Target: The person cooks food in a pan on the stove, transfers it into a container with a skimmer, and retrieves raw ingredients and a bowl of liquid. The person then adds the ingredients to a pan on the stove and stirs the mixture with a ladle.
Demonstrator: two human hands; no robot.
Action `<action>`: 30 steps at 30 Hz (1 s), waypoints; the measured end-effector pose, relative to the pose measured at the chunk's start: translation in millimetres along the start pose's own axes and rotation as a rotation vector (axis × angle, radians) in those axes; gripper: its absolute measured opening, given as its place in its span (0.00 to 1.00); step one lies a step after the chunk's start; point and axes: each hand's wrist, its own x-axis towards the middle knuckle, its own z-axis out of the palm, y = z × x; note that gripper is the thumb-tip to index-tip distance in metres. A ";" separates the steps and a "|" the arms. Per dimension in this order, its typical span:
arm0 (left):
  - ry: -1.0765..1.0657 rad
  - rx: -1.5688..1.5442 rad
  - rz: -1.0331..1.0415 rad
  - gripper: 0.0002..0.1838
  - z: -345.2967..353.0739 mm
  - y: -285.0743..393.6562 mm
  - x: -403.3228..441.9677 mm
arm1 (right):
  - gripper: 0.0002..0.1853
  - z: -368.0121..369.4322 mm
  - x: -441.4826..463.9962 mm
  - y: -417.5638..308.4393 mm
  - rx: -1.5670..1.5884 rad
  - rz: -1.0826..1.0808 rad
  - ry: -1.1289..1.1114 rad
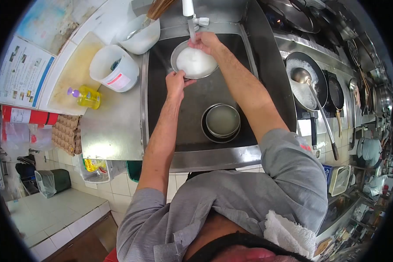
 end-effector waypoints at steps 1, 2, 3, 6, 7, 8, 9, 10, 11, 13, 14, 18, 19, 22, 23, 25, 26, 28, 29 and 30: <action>0.006 -0.027 0.000 0.12 7.3 2.6 4.5 | 0.10 -0.4 0.9 -0.9 -0.048 0.000 -0.001; 0.014 -0.053 -0.002 0.12 13.3 4.8 7.9 | 0.10 -0.5 1.7 -0.8 -0.095 0.001 -0.002; 0.012 -0.054 0.003 0.12 18.0 6.6 11.4 | 0.10 0.6 3.8 0.3 -0.126 -0.010 0.027; -0.007 -0.061 0.021 0.12 25.9 11.9 18.8 | 0.07 3.3 6.2 -1.7 -0.257 -0.018 -0.019; 0.011 -0.044 0.021 0.12 27.4 12.8 20.5 | 0.07 4.6 4.2 -3.8 -0.256 -0.020 -0.022; 0.031 -0.026 0.021 0.12 27.8 13.3 21.8 | 0.07 5.7 2.1 -5.0 -0.444 -0.046 -0.012; 0.034 -0.026 0.023 0.12 27.7 13.3 22.6 | 0.07 7.2 -0.2 -5.8 -0.633 -0.072 -0.004; 0.046 -0.012 0.023 0.12 26.9 13.2 22.8 | 0.07 0.4 12.5 0.2 -0.633 -0.071 -0.008; 0.058 0.002 0.024 0.12 26.1 13.4 22.3 | 0.08 -12.4 35.9 10.6 -0.938 -0.187 -0.054; 0.068 0.002 0.028 0.12 24.1 13.3 21.5 | 0.09 -10.4 35.8 10.4 -1.241 -0.308 -0.106; 0.074 0.003 0.029 0.12 22.9 12.7 20.8 | 0.10 -10.8 35.0 10.5 -1.124 -0.248 -0.087; 0.078 -0.023 0.043 0.12 19.4 7.5 19.6 | 0.09 6.6 -4.8 -1.4 -0.615 -0.074 -0.037; 0.084 -0.022 0.040 0.12 18.5 6.3 20.1 | 0.09 7.7 -7.4 -2.4 -0.618 -0.073 -0.039; 0.094 -0.034 0.037 0.11 14.0 3.3 18.6 | 0.08 7.8 -8.4 -2.6 -0.647 -0.051 -0.072; 0.096 -0.046 0.038 0.11 12.5 2.9 17.9 | 0.08 7.8 -7.3 -2.6 -0.652 -0.056 -0.070; 0.103 -0.044 0.037 0.11 6.7 0.2 16.4 | 0.09 10.8 -9.9 -3.6 -0.658 -0.058 -0.072; 0.106 -0.040 0.035 0.11 4.4 -1.1 16.1 | 0.09 11.8 -10.6 -6.3 -0.740 -0.085 -0.073; 0.116 -0.039 0.034 0.11 -0.1 -0.1 8.8 | 0.09 6.8 -4.0 -5.8 -0.824 -0.108 -0.078; 0.127 -0.035 0.033 0.11 -4.7 0.2 4.1 | 0.09 5.1 0.5 -6.7 -0.837 -0.113 -0.104; 0.137 -0.038 0.033 0.11 -10.4 0.6 -1.2 | 0.09 2.4 5.6 -4.6 -0.849 -0.117 -0.133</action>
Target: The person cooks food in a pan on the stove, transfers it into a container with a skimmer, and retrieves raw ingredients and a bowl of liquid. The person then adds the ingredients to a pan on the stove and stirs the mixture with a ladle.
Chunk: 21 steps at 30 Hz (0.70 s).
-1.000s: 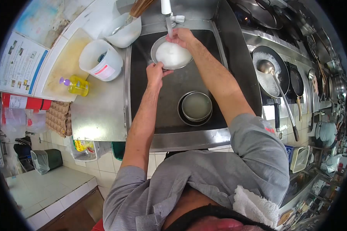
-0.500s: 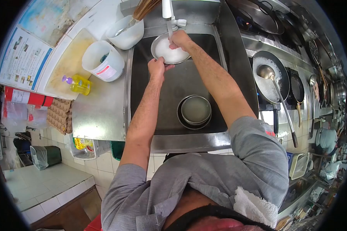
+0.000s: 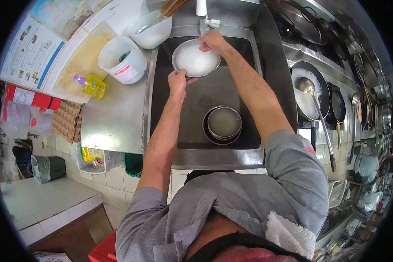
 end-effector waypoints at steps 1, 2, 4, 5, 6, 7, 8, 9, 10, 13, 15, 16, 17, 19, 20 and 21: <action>0.002 -0.014 0.003 0.11 -7.3 0.0 -4.8 | 0.08 1.4 -8.5 -3.2 0.149 0.022 0.020; 0.004 -0.026 0.003 0.11 -15.6 -0.8 -10.1 | 0.08 3.3 -14.0 -4.8 0.150 0.028 0.009; 0.027 -0.018 0.006 0.11 -38.8 -2.5 -21.8 | 0.08 9.4 -16.5 4.3 0.366 -0.129 0.048; 0.037 -0.009 0.011 0.11 -52.4 -4.0 -29.4 | 0.07 17.6 -17.8 11.7 0.500 -0.129 0.163; 0.049 -0.005 -0.003 0.11 -62.8 0.3 -42.4 | 0.07 25.0 -19.6 22.3 0.504 -0.111 0.158; 0.066 0.000 0.012 0.12 -71.6 9.2 -59.6 | 0.06 31.5 -21.4 38.0 0.548 -0.084 0.216; 0.082 0.006 0.030 0.12 -83.0 14.4 -74.0 | 0.06 38.2 -20.5 55.5 0.591 -0.061 0.274; 0.116 0.037 0.016 0.12 -99.5 14.8 -85.3 | 0.06 49.3 -10.8 89.3 0.620 -0.013 0.322; 0.148 0.068 0.006 0.13 -116.2 16.3 -96.8 | 0.06 62.8 -11.4 115.1 0.614 0.039 0.344; 0.283 0.065 0.002 0.12 -152.7 29.8 -138.1 | 0.10 108.4 -6.8 208.9 0.415 0.267 0.471; 0.384 0.085 -0.001 0.11 -181.0 33.4 -159.7 | 0.16 134.4 -20.4 239.8 0.014 0.396 0.496; 0.423 0.094 0.003 0.11 -194.9 32.9 -168.1 | 0.17 143.5 -21.8 255.1 -0.214 0.402 0.423; 0.449 0.093 0.008 0.11 -202.7 32.9 -175.4 | 0.19 150.9 -22.4 275.5 -0.443 0.398 0.342; 0.537 -0.002 0.058 0.10 -215.7 36.8 -185.5 | 0.21 161.8 -17.3 345.3 -0.875 0.214 0.293; 0.575 -0.004 0.069 0.10 -222.3 35.5 -188.2 | 0.22 163.7 -13.3 355.0 -0.901 0.342 0.357; 0.614 -0.013 0.081 0.09 -227.7 33.8 -190.6 | 0.24 167.1 -7.6 363.1 -0.927 0.465 0.416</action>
